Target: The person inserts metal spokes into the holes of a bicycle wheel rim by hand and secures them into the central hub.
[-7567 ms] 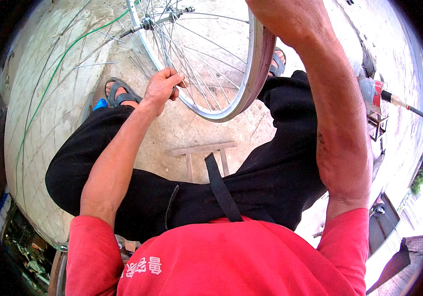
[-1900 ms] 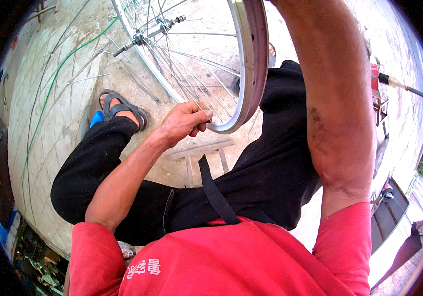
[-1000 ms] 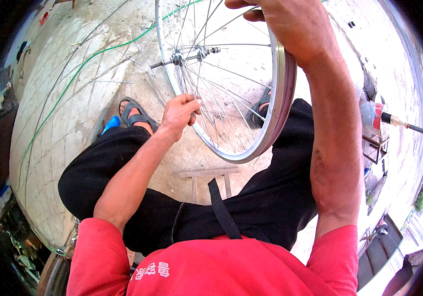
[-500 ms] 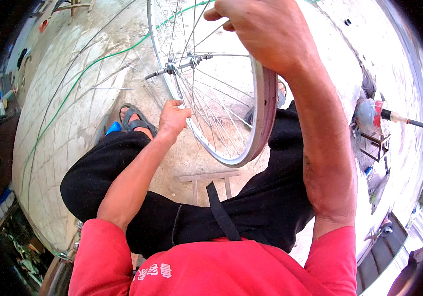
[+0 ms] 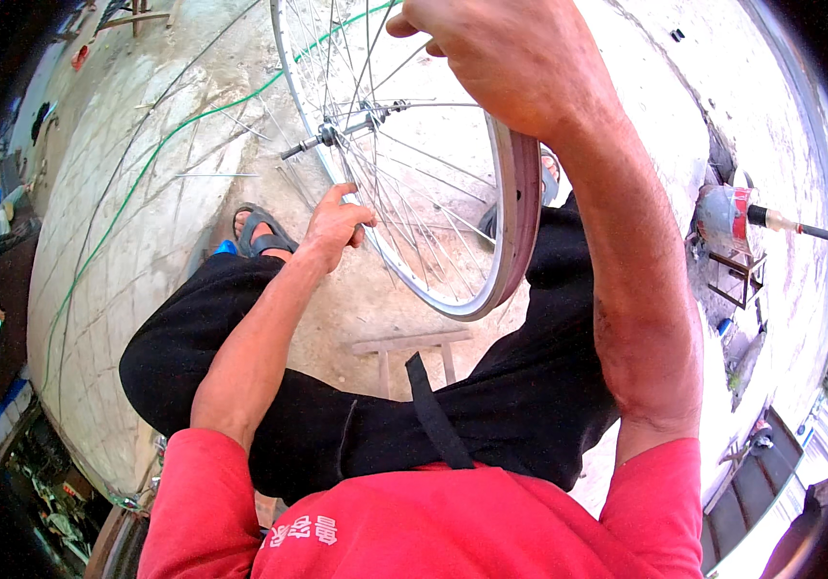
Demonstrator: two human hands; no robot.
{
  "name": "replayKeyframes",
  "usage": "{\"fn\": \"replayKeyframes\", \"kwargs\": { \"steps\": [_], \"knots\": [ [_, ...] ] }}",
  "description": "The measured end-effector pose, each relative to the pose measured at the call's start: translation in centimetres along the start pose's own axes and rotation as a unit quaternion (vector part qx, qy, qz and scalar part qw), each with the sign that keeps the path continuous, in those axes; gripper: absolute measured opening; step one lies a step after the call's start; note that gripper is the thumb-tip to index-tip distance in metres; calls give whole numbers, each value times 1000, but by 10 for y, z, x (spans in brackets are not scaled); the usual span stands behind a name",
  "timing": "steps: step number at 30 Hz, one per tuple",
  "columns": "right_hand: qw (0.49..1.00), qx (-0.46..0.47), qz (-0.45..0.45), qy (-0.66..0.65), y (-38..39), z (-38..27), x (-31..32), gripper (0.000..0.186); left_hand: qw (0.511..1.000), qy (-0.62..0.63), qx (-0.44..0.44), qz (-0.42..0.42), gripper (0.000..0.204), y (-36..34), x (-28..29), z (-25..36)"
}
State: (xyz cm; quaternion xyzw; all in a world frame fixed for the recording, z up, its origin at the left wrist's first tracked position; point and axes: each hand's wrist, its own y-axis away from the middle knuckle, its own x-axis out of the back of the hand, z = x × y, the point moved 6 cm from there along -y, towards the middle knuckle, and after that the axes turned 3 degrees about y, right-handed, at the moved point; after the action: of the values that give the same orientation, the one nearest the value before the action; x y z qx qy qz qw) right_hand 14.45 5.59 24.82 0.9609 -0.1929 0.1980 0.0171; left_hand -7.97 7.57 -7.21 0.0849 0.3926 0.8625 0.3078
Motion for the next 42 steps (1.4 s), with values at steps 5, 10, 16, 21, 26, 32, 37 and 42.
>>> {"fn": "replayKeyframes", "kwargs": {
  "steps": [5,10,16,21,26,32,37,42],
  "knots": [
    [1000,-7,-1,-6,-3,-5,-2,64,1000,-23,-7,1,82,0,-2,1],
    [999,27,0,29,-2,-12,-3,62,996,-49,-30,61,68,8,-5,-4],
    [996,82,7,29,2,-16,-1,57,999,-36,-24,22,14,30,-21,3],
    [987,123,28,96,4,-10,-3,48,1000,17,12,-11,19,41,-32,-4],
    [987,135,13,84,3,-5,5,43,997,52,35,-42,18,40,-45,-1],
    [988,136,2,78,1,-1,-1,45,995,80,39,-38,18,38,-42,-5],
    [984,152,-3,90,-6,5,-6,44,996,78,36,-28,19,38,-42,-5],
    [986,142,-2,89,-2,-6,-5,41,996,75,30,-26,18,37,-46,-5]
  ]
}}
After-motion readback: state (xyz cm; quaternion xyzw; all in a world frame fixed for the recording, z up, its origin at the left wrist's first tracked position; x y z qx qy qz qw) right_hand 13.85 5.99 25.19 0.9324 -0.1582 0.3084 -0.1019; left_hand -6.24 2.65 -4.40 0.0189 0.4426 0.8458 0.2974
